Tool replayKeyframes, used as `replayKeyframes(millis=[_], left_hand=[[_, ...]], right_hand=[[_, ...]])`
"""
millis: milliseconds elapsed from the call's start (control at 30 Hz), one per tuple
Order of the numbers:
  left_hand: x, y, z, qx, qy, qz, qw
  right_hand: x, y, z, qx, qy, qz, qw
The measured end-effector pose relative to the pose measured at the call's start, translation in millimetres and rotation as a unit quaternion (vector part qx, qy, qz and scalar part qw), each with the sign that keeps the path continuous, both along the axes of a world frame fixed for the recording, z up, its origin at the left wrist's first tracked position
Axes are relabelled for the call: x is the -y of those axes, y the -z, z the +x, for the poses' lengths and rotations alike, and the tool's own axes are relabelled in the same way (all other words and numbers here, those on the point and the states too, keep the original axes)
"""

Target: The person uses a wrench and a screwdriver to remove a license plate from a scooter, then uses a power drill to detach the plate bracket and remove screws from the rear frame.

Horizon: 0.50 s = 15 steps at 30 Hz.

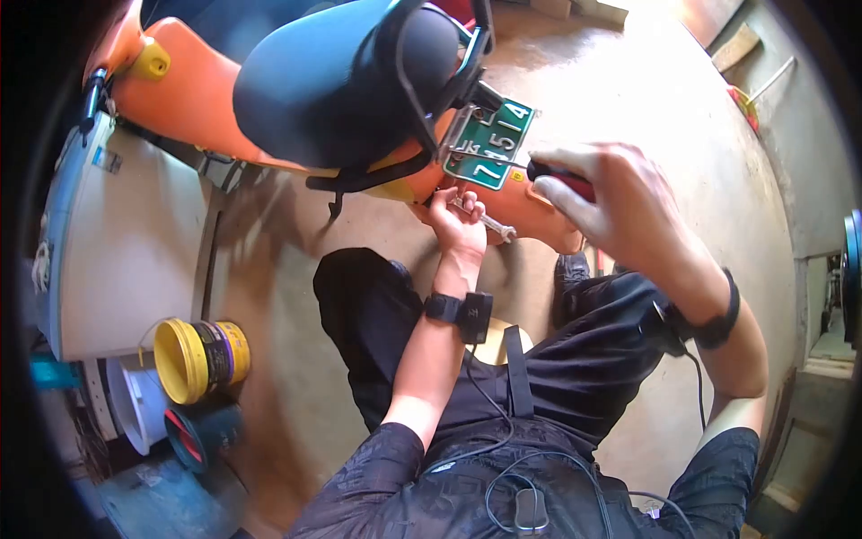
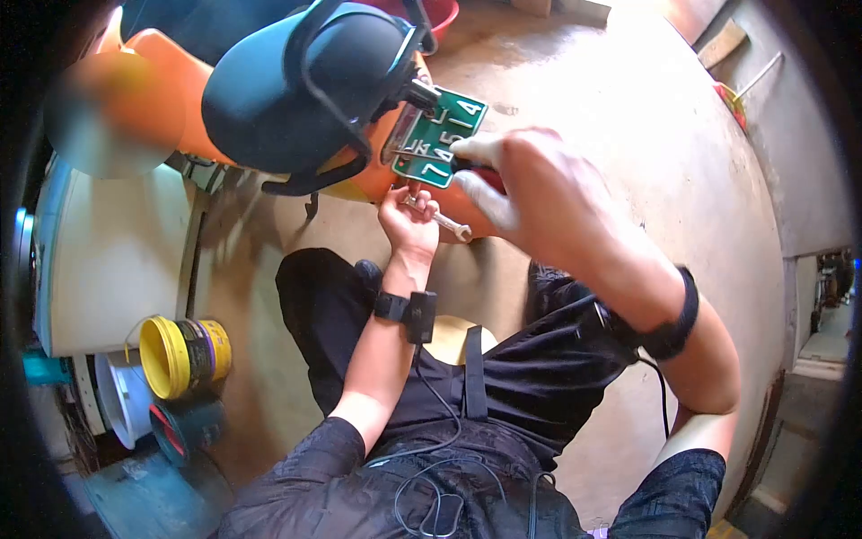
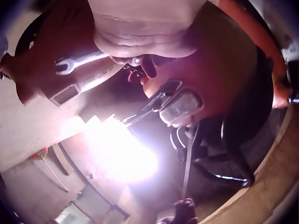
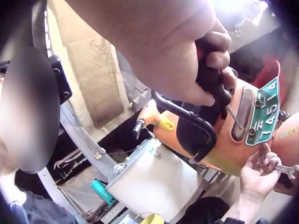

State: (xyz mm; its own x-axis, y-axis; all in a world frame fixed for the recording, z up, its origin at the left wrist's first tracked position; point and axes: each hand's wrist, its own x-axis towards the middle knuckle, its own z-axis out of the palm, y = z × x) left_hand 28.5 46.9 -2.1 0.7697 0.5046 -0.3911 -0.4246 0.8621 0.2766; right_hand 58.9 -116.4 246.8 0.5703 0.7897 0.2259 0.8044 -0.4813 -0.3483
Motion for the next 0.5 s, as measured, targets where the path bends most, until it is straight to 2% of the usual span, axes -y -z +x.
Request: replayKeyframes(millis=[33,67,100,167,200,267,333,367,400,433,467,500], left_hand=[[11,-11,-4,-0.035,-0.023,0.049,0.998],[14,4,-3,-0.012,0.000,0.122,0.992],[22,-3,-2,-0.016,-0.011,0.142,0.990],[40,-18,2,-0.040,-0.059,0.219,0.973],[26,43,14,-0.050,-0.025,0.212,0.976],[45,-31,2,-0.171,-0.046,0.252,0.951],[44,-30,5,-0.221,-0.049,0.338,0.914],[44,-31,6,-0.227,-0.056,0.344,0.909],[40,-26,8,-0.212,-0.059,0.350,0.910],[41,-28,8,-0.216,-0.062,0.371,0.901],[44,-32,7,-0.219,-0.067,0.392,0.891],[48,-37,8,-0.228,-0.074,0.385,0.891]], right_hand=[[13,-7,-10,-0.004,0.010,0.006,1.000],[26,-15,-19,-0.028,-0.014,0.047,0.998],[36,-14,-24,-0.052,-0.037,0.088,0.994],[51,-7,-32,0.035,-0.087,0.221,0.971],[55,-7,-37,0.058,-0.096,0.280,0.953],[57,-3,-50,0.069,-0.076,0.320,0.942],[57,2,-58,0.103,-0.072,0.398,0.909],[61,4,-59,0.121,-0.070,0.435,0.889],[66,6,-49,0.184,-0.081,0.428,0.881],[78,-2,-57,0.105,-0.025,0.338,0.935],[89,-12,-66,0.022,0.029,0.243,0.969],[94,-13,-62,0.020,0.035,0.245,0.969]])
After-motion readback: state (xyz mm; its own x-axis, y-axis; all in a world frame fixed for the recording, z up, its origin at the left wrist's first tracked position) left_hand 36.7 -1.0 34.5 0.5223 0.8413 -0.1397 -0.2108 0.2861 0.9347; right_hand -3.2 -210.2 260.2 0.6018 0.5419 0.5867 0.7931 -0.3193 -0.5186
